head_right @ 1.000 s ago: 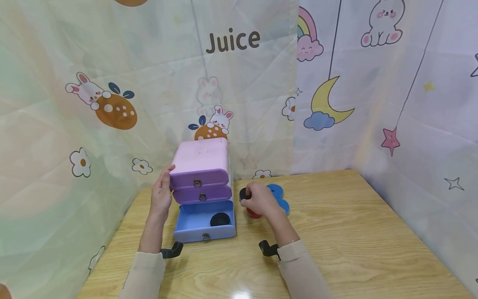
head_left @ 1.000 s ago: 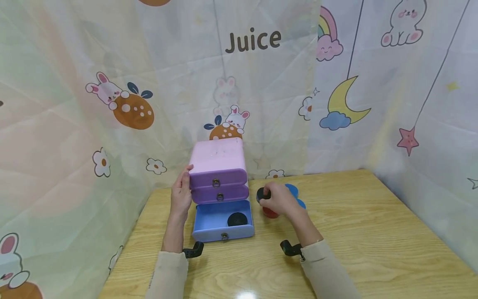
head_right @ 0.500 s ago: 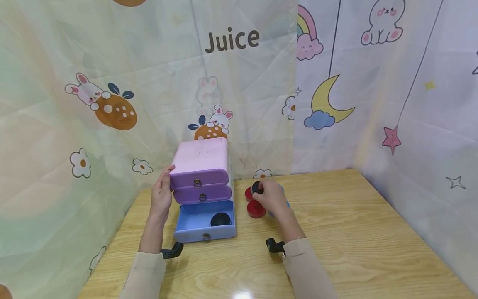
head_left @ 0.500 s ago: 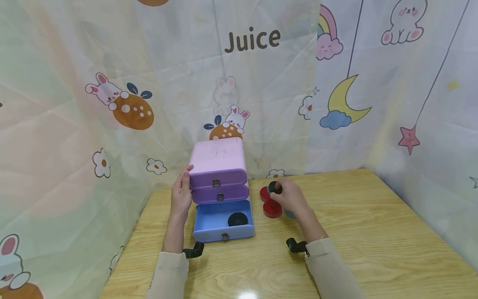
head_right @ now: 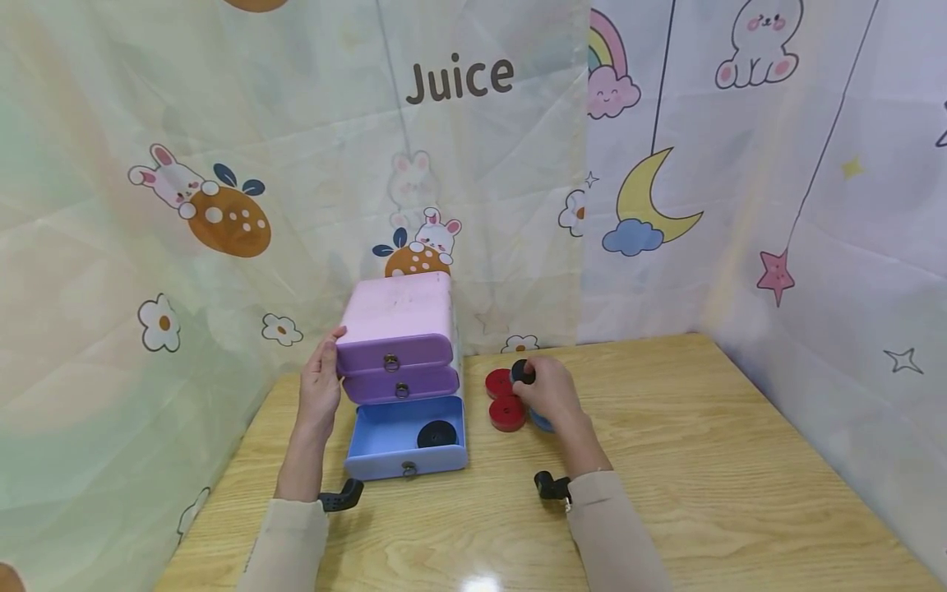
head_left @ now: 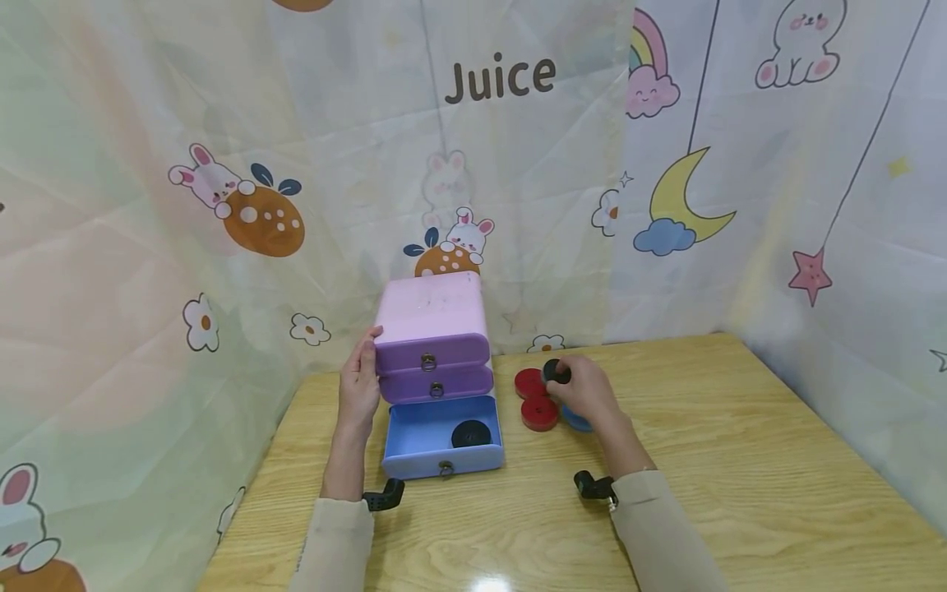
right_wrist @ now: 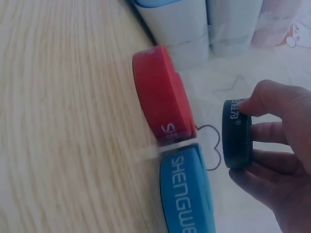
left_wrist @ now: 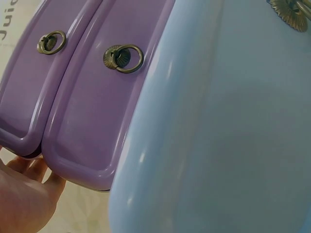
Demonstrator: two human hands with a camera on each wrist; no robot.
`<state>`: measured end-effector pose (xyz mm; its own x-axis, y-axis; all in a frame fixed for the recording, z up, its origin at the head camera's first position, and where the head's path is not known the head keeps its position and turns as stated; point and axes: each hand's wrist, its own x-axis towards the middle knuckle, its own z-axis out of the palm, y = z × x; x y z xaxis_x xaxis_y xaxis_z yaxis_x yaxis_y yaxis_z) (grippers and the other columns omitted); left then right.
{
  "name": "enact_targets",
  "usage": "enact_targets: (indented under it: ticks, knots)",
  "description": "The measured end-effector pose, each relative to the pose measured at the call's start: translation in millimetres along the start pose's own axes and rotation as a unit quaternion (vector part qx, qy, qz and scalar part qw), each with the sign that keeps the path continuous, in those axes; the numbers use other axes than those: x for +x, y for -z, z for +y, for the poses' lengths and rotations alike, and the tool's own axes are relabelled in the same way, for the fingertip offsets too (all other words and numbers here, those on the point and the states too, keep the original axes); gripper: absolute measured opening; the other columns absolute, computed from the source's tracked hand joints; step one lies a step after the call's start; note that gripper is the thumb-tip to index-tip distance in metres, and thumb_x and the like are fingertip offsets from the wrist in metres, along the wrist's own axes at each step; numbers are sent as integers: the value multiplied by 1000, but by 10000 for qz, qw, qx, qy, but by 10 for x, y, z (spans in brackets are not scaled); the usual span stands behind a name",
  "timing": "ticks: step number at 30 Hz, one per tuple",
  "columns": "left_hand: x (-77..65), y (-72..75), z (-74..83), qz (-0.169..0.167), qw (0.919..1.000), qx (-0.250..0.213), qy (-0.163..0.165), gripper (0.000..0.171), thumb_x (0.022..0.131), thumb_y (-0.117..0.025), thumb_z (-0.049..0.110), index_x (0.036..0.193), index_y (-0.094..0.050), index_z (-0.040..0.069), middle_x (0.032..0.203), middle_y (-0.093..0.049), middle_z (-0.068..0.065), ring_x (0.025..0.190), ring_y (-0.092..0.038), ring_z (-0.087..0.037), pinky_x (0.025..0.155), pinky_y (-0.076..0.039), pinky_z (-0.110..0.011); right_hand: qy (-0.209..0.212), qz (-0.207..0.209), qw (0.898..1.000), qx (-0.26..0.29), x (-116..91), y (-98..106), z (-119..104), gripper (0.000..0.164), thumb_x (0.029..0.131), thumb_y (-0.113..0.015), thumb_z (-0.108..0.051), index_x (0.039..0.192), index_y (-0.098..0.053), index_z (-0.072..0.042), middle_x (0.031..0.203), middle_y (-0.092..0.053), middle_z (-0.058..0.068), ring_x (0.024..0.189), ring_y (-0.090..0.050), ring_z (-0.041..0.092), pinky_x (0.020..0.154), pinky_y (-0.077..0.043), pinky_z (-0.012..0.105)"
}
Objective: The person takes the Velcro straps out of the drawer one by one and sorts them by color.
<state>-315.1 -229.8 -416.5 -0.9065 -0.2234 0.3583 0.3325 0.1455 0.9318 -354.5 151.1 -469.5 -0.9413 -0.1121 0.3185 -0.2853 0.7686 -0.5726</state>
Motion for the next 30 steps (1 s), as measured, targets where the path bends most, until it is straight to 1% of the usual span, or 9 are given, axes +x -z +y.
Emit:
enact_targets:
  ticks: [6,12,17,21,22,23,28,29,30]
  knots:
    - [26,7,-60,17,9999,-19,-139,47,110,-41,50,149,-56,28,165,-43,7,153,-37,-18,127,-29,-51,-135,185,9997,119,9,-8,82,35,92,-73,-23,116,-70,2,124,-69,24,114,-66,41,94,-57,55]
    - [25,-3,-44,58,9998,10,-184,49,108,-43,56,147,-58,31,164,-44,8,153,-38,-18,126,-30,-52,-375,383,9985,85,42,-5,175,36,95,-69,-24,119,-67,4,127,-66,27,116,-63,43,99,-54,58]
    - [29,-5,-41,143,9997,28,-185,50,107,-43,57,146,-59,31,163,-46,6,150,-42,-20,123,-33,-51,-380,541,9978,52,46,15,274,36,97,-67,-21,120,-65,7,128,-64,30,119,-60,47,102,-51,60]
    - [25,-3,-47,159,9996,7,-229,50,108,-42,56,146,-60,29,162,-47,4,149,-43,-21,122,-35,-51,-389,577,9976,60,38,43,341,36,99,-67,-19,121,-63,9,130,-62,31,122,-58,49,104,-48,61]
    - [6,-7,-9,133,9997,10,-185,49,109,-42,54,147,-59,28,163,-46,3,150,-42,-21,122,-34,-51,-407,573,9975,54,34,48,358,36,99,-67,-19,121,-63,9,130,-62,32,122,-58,49,104,-48,61]
    - [3,-6,-12,134,9997,9,-184,49,109,-42,54,147,-59,28,163,-46,3,149,-42,-21,122,-34,-51,-417,574,9975,56,29,53,374,36,99,-67,-18,121,-63,9,130,-62,32,122,-58,49,104,-48,61]
    - [-5,-7,-28,103,9998,-22,-184,49,109,-42,53,147,-58,27,162,-47,3,147,-45,-21,120,-36,-51,-525,597,9968,91,12,65,469,35,98,-67,-18,121,-64,8,129,-63,32,122,-58,49,105,-48,62]
    - [11,-2,-69,119,9997,-18,-233,50,108,-43,56,146,-59,29,162,-48,4,146,-46,-21,119,-37,-51,-568,607,9965,104,12,67,487,35,98,-68,-18,121,-64,7,129,-63,31,122,-59,49,105,-48,62]
    - [10,-1,-69,101,9997,-19,-237,50,108,-43,56,146,-59,29,162,-47,4,146,-46,-21,119,-37,-52,-615,613,9962,113,13,70,501,34,97,-68,-19,120,-65,6,129,-64,31,122,-59,49,105,-48,62]
